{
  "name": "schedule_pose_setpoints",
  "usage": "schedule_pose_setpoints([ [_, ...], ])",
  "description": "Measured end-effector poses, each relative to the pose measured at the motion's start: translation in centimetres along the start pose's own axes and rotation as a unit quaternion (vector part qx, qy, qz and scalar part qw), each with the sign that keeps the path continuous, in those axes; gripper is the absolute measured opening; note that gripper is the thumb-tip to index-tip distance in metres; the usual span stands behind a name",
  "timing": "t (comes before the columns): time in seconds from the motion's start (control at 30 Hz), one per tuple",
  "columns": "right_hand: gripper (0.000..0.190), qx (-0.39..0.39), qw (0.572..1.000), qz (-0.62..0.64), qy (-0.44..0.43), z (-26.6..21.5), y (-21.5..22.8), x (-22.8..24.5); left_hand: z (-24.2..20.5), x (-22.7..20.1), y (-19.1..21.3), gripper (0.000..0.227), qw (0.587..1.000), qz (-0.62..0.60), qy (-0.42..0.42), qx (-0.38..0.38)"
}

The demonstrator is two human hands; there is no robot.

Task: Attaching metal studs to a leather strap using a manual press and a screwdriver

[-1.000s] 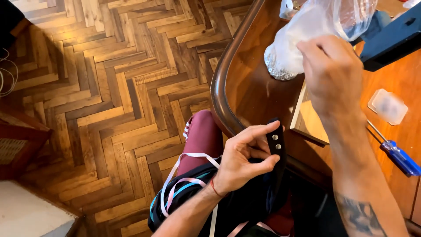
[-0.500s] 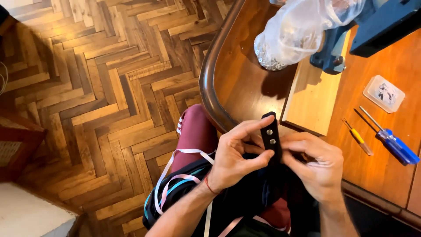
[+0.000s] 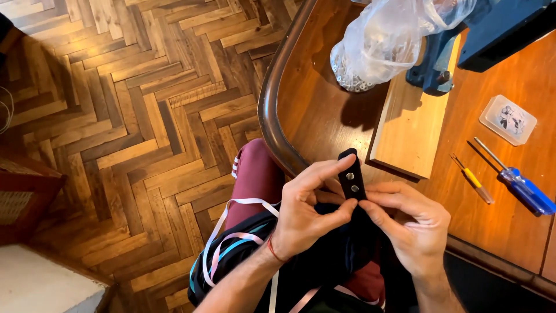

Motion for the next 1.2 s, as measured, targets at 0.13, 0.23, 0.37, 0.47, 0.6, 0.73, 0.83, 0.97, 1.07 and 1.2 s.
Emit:
schedule_pose_setpoints([
  [0.13, 0.016, -0.006, 0.999, 0.042, -0.015, -0.3, 0.4, -2.0, -0.3, -0.5, -0.1, 0.068, 0.999, 0.021, -0.027, -0.006],
  [0.23, 0.018, -0.008, 0.995, 0.087, -0.048, -0.6, 0.5, -2.9, -0.5, -0.9, -0.1, 0.065, 0.999, 0.028, -0.024, -0.001],
  [0.37, 0.016, -0.021, 0.988, 0.141, -0.053, -0.7, 0.2, -2.6, -0.5, -1.3, -0.3, 0.065, 0.997, 0.055, -0.051, -0.001],
  [0.47, 0.018, -0.024, 0.99, 0.13, -0.055, -1.0, 0.5, -3.0, -0.7, -1.2, -0.4, 0.064, 0.995, 0.074, -0.063, -0.001],
  [0.6, 0.016, -0.002, 0.99, 0.134, -0.044, -0.9, 1.0, -3.0, -0.8, -1.0, -0.6, 0.066, 0.999, 0.038, -0.033, 0.006],
  [0.73, 0.013, 0.031, 0.991, 0.124, -0.033, -0.2, 1.5, -2.3, -0.6, -0.9, -0.4, 0.065, 1.0, -0.002, 0.012, 0.023],
  [0.83, 0.012, 0.05, 0.991, 0.124, -0.027, 0.0, 1.7, -2.3, -0.5, -0.1, -0.3, 0.067, 0.997, -0.044, 0.062, 0.033],
  [0.97, 0.017, 0.05, 0.994, 0.095, -0.036, 0.3, 1.9, -2.2, -0.2, 0.3, -0.3, 0.067, 0.987, -0.119, 0.103, 0.03],
  [1.07, 0.019, 0.058, 0.993, 0.092, -0.05, 0.4, 2.0, -2.6, -0.3, 0.4, -0.5, 0.068, 0.983, -0.138, 0.124, 0.017],
  [1.2, 0.021, 0.06, 0.991, 0.103, -0.066, 0.5, 2.0, -2.9, -0.2, 0.3, -0.6, 0.065, 0.982, -0.135, 0.13, 0.002],
])
Point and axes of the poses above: each hand's wrist, its own z-axis towards the middle knuckle, its own y-axis out of the back of the hand, x = y × z, the point moved 2 cm from there along z, towards the middle knuckle, and after that the axes turned 7 degrees about -x, right-handed, at the moved point
